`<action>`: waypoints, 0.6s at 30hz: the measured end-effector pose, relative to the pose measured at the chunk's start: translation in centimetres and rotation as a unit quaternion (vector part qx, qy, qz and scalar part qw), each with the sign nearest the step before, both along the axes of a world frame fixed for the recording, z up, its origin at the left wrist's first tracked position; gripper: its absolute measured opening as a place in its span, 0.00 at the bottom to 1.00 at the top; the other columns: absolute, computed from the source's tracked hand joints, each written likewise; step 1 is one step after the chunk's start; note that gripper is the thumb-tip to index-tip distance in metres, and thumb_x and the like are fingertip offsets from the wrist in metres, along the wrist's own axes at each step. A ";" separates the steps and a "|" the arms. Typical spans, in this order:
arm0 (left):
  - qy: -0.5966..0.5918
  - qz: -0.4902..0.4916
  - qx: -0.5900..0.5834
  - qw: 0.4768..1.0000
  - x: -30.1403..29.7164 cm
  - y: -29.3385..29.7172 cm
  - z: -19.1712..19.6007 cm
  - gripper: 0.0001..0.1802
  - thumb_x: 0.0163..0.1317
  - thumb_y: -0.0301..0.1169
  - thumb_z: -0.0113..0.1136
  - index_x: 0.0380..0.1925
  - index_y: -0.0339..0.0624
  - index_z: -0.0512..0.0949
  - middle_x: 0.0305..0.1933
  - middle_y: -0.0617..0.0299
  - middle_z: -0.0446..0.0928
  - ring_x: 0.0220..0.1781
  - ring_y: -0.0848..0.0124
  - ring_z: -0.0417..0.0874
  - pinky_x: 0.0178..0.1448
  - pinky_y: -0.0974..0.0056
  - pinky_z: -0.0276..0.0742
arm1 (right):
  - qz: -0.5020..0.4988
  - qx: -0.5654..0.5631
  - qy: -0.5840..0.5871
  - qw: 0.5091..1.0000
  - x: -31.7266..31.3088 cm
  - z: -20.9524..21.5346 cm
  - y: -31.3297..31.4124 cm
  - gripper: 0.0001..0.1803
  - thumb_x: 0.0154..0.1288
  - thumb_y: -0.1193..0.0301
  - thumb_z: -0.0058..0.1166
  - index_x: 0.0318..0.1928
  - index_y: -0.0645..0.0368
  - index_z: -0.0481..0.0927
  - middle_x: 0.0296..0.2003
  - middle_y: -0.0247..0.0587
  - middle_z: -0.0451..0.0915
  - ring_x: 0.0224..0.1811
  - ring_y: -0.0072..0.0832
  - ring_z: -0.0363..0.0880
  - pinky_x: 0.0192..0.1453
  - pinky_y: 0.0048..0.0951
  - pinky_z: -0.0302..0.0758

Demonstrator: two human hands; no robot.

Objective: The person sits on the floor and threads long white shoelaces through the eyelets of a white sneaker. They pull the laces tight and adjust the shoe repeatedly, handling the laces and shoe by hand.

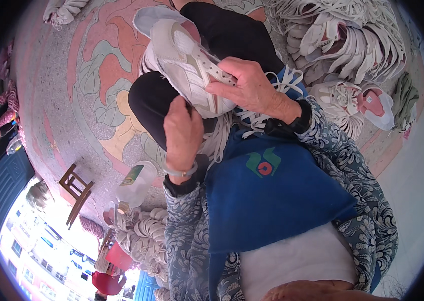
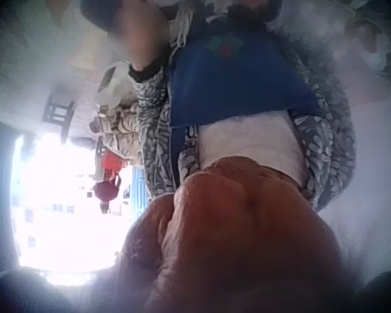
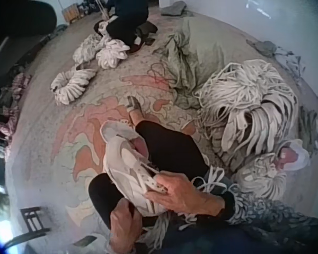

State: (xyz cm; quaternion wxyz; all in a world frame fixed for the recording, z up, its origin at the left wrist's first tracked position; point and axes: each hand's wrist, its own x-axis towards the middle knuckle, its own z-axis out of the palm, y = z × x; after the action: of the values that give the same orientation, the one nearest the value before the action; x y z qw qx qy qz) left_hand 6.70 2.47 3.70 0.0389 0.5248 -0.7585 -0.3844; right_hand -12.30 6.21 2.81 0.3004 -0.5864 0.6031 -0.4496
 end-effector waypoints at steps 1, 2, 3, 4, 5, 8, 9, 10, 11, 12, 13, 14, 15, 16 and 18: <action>0.044 0.027 -0.005 0.999 -0.3 -0.1 0.3 0.17 0.59 0.21 0.51 0.49 0.30 0.71 0.42 0.36 0.77 0.46 0.41 0.79 0.47 0.50 0.75 | -0.005 -0.008 0.004 1.000 0.2 -0.2 -0.1 0.15 0.55 0.69 0.66 0.31 0.66 0.74 0.24 0.42 0.71 0.22 0.31 0.70 0.27 0.31 0.69; 0.088 0.052 -0.010 0.995 -0.8 -0.2 0.4 0.16 0.59 0.21 0.51 0.49 0.30 0.71 0.42 0.36 0.77 0.46 0.41 0.79 0.47 0.51 0.75 | -0.010 -0.015 0.008 1.000 0.3 -0.4 -0.4 0.15 0.55 0.69 0.66 0.30 0.65 0.74 0.24 0.43 0.70 0.22 0.32 0.70 0.27 0.31 0.69; 0.130 0.080 -0.019 0.988 -1.1 -0.4 0.4 0.15 0.60 0.22 0.51 0.48 0.30 0.71 0.41 0.36 0.78 0.46 0.41 0.79 0.46 0.51 0.75 | -0.013 -0.025 0.011 1.000 0.5 -0.5 -0.7 0.14 0.55 0.70 0.66 0.30 0.65 0.73 0.24 0.43 0.70 0.22 0.33 0.71 0.27 0.32 0.69; 0.077 0.067 -0.011 0.995 -1.2 -0.9 0.1 0.14 0.63 0.23 0.50 0.49 0.32 0.72 0.39 0.38 0.79 0.46 0.43 0.80 0.46 0.51 0.75 | -0.015 -0.053 0.014 0.998 0.9 -0.4 -0.9 0.14 0.55 0.70 0.66 0.29 0.65 0.72 0.24 0.43 0.70 0.23 0.35 0.71 0.27 0.33 0.70; 0.096 0.063 -0.036 0.993 -1.1 -1.5 -0.7 0.13 0.64 0.23 0.49 0.49 0.33 0.72 0.38 0.39 0.79 0.45 0.44 0.81 0.46 0.52 0.75 | -0.018 -0.080 0.017 0.996 1.4 -0.3 -1.1 0.14 0.55 0.71 0.65 0.28 0.65 0.72 0.24 0.44 0.70 0.23 0.37 0.72 0.27 0.33 0.70; 0.176 0.064 -0.082 0.979 0.3 -4.0 -3.7 0.13 0.66 0.24 0.48 0.49 0.37 0.74 0.35 0.45 0.81 0.41 0.52 0.84 0.44 0.56 0.76 | -0.042 -0.088 0.049 0.994 2.2 0.2 -1.6 0.13 0.55 0.70 0.61 0.28 0.63 0.70 0.26 0.46 0.72 0.27 0.44 0.75 0.30 0.39 0.73; 0.197 0.101 0.003 0.975 0.4 -5.1 -4.0 0.14 0.65 0.23 0.47 0.50 0.36 0.75 0.38 0.49 0.82 0.42 0.58 0.84 0.45 0.59 0.75 | -0.056 -0.076 0.065 0.993 2.4 0.0 -1.8 0.12 0.55 0.70 0.60 0.29 0.63 0.70 0.26 0.47 0.74 0.29 0.46 0.76 0.31 0.42 0.74; 0.219 0.113 0.049 0.968 0.6 -6.2 -4.3 0.15 0.65 0.22 0.46 0.50 0.36 0.75 0.39 0.50 0.82 0.42 0.60 0.84 0.47 0.59 0.75 | -0.065 -0.081 0.086 0.991 2.6 -0.7 -2.3 0.11 0.55 0.70 0.58 0.30 0.62 0.71 0.27 0.48 0.74 0.31 0.46 0.78 0.33 0.42 0.75; 0.238 0.125 0.095 0.958 0.7 -7.0 -4.6 0.16 0.64 0.22 0.45 0.51 0.35 0.74 0.40 0.51 0.82 0.43 0.61 0.83 0.48 0.60 0.75 | -0.065 -0.079 0.090 0.991 3.2 -1.2 -2.9 0.10 0.55 0.70 0.58 0.30 0.63 0.71 0.27 0.48 0.75 0.32 0.46 0.78 0.34 0.42 0.76; 0.217 0.105 0.093 0.966 0.7 -7.7 -4.7 0.17 0.66 0.22 0.45 0.54 0.35 0.72 0.43 0.53 0.81 0.45 0.66 0.81 0.49 0.63 0.74 | -0.066 -0.076 0.094 0.991 3.7 -1.3 -3.8 0.10 0.56 0.70 0.57 0.30 0.63 0.71 0.28 0.48 0.75 0.32 0.46 0.79 0.35 0.43 0.76; 0.196 0.086 0.090 0.973 0.8 -8.2 -4.7 0.18 0.67 0.22 0.45 0.56 0.34 0.70 0.47 0.56 0.79 0.47 0.70 0.79 0.51 0.66 0.74 | -0.065 -0.074 0.097 0.990 4.1 -1.2 -4.4 0.09 0.56 0.70 0.56 0.31 0.63 0.72 0.28 0.48 0.75 0.33 0.46 0.79 0.35 0.43 0.77; 0.173 0.068 0.087 0.979 0.8 -8.5 -4.7 0.19 0.69 0.22 0.44 0.59 0.34 0.68 0.51 0.58 0.78 0.48 0.74 0.77 0.52 0.68 0.73 | -0.065 -0.052 0.110 0.990 4.2 -1.1 -4.7 0.09 0.56 0.70 0.55 0.31 0.63 0.73 0.29 0.49 0.76 0.34 0.47 0.80 0.37 0.42 0.78; 0.177 0.066 0.033 0.981 0.5 -8.4 -4.3 0.19 0.68 0.23 0.44 0.58 0.33 0.69 0.49 0.54 0.79 0.48 0.70 0.79 0.52 0.65 0.73 | -0.070 -0.054 0.110 0.990 4.1 -1.2 -4.8 0.10 0.56 0.70 0.57 0.30 0.63 0.72 0.28 0.49 0.75 0.34 0.48 0.79 0.36 0.43 0.77; 0.180 0.064 -0.021 0.981 0.3 -7.9 -3.8 0.19 0.66 0.23 0.43 0.57 0.33 0.69 0.48 0.50 0.79 0.48 0.66 0.80 0.52 0.62 0.74 | -0.075 -0.056 0.108 0.990 3.9 -1.3 -4.9 0.11 0.56 0.70 0.58 0.30 0.63 0.71 0.28 0.49 0.74 0.33 0.49 0.78 0.35 0.43 0.76; 0.208 0.114 -0.088 0.967 -0.5 -6.8 -2.7 0.21 0.66 0.25 0.45 0.59 0.34 0.67 0.51 0.43 0.77 0.50 0.56 0.80 0.54 0.57 0.73 | -0.079 -0.057 0.107 0.989 3.5 -1.6 -4.9 0.12 0.56 0.70 0.59 0.30 0.63 0.70 0.27 0.50 0.73 0.32 0.50 0.77 0.33 0.43 0.76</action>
State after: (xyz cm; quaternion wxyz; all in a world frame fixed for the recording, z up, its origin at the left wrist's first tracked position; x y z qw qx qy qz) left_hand 6.22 -4.30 1.00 0.2852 0.5106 -0.6998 -0.4102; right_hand -8.78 1.29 1.24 0.1640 -0.5978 0.6498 -0.4399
